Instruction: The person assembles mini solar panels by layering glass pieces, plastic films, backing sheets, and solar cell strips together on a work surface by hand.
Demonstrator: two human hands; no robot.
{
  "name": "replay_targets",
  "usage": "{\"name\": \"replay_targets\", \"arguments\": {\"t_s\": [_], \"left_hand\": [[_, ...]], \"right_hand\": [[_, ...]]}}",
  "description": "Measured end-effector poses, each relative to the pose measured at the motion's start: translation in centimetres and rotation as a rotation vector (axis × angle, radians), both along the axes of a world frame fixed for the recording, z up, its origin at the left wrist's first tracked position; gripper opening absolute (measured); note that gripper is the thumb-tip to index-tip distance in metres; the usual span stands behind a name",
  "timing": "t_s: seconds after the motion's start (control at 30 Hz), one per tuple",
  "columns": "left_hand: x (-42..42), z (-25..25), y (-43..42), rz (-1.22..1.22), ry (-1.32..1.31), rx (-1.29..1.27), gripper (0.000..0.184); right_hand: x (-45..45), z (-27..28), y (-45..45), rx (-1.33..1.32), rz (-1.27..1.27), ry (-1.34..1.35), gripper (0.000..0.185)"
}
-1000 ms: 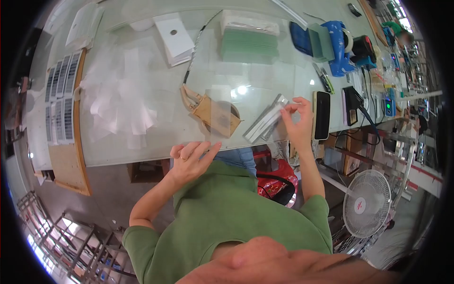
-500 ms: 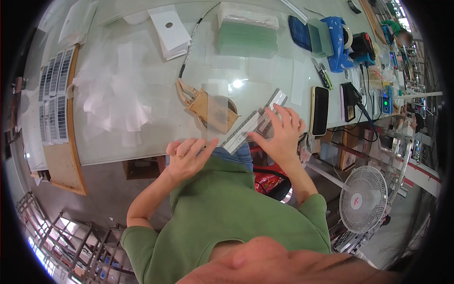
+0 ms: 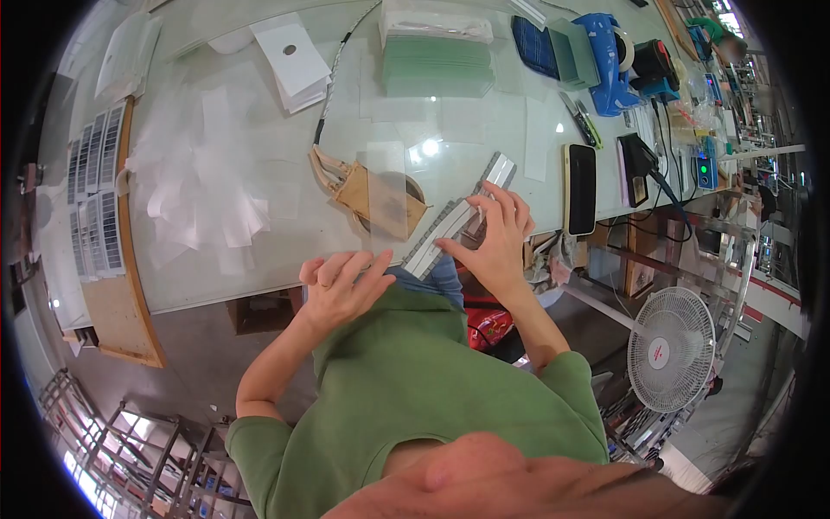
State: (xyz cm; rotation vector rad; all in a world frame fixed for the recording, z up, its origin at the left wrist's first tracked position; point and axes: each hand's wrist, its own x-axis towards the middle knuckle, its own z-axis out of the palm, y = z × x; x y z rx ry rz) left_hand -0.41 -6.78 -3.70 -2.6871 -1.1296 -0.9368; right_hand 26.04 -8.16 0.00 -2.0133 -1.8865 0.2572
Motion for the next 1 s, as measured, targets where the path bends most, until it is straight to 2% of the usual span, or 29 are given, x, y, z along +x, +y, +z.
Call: {"name": "replay_targets", "arguments": {"t_s": [0.17, 0.23, 0.3, 0.33, 0.4, 0.5, 0.6, 0.77, 0.83, 1.0], "left_hand": [[-0.1, 0.1, 0.0, 0.002, 0.002, -0.01, 0.046], [0.0, 0.2, 0.0, 0.004, -0.005, -0.008, 0.046], [0.0, 0.2, 0.0, 0.012, -0.008, 0.0, 0.046], [0.0, 0.2, 0.1, 0.009, -0.019, 0.011, 0.045], [0.0, 0.3, 0.2, 0.022, -0.016, 0.02, 0.044], [-0.1, 0.4, 0.2, 0.018, -0.018, 0.03, 0.043], [-0.1, 0.4, 0.3, 0.015, -0.02, 0.037, 0.044], [0.0, 0.6, 0.2, 0.023, -0.023, 0.04, 0.044], [0.1, 0.7, 0.2, 0.032, -0.018, 0.044, 0.043], [0.0, 0.5, 0.2, 0.025, -0.023, 0.047, 0.041]], "right_hand": [[0.3, -0.4, -0.1, 0.036, 0.019, 0.14, 0.058], [0.8, -0.5, -0.5, -0.014, 0.02, 0.301, 0.046], [0.5, -0.6, -0.4, -0.027, -0.042, 0.801, 0.04], [0.9, 0.4, 0.0, -0.155, -0.078, 0.969, 0.042], [1.6, 2.2, 1.4, -0.183, -0.047, 1.109, 0.047], [3.5, 3.7, 4.2, -0.271, 0.083, 1.185, 0.053], [1.4, 5.2, 7.4, -0.334, 0.117, 1.238, 0.05], [-2.9, 1.9, 11.0, -0.434, 0.079, 1.374, 0.041], [-3.4, 0.8, 11.7, -0.397, 0.099, 1.173, 0.036], [-3.5, 0.9, 11.8, -0.351, 0.161, 1.06, 0.032]]}}
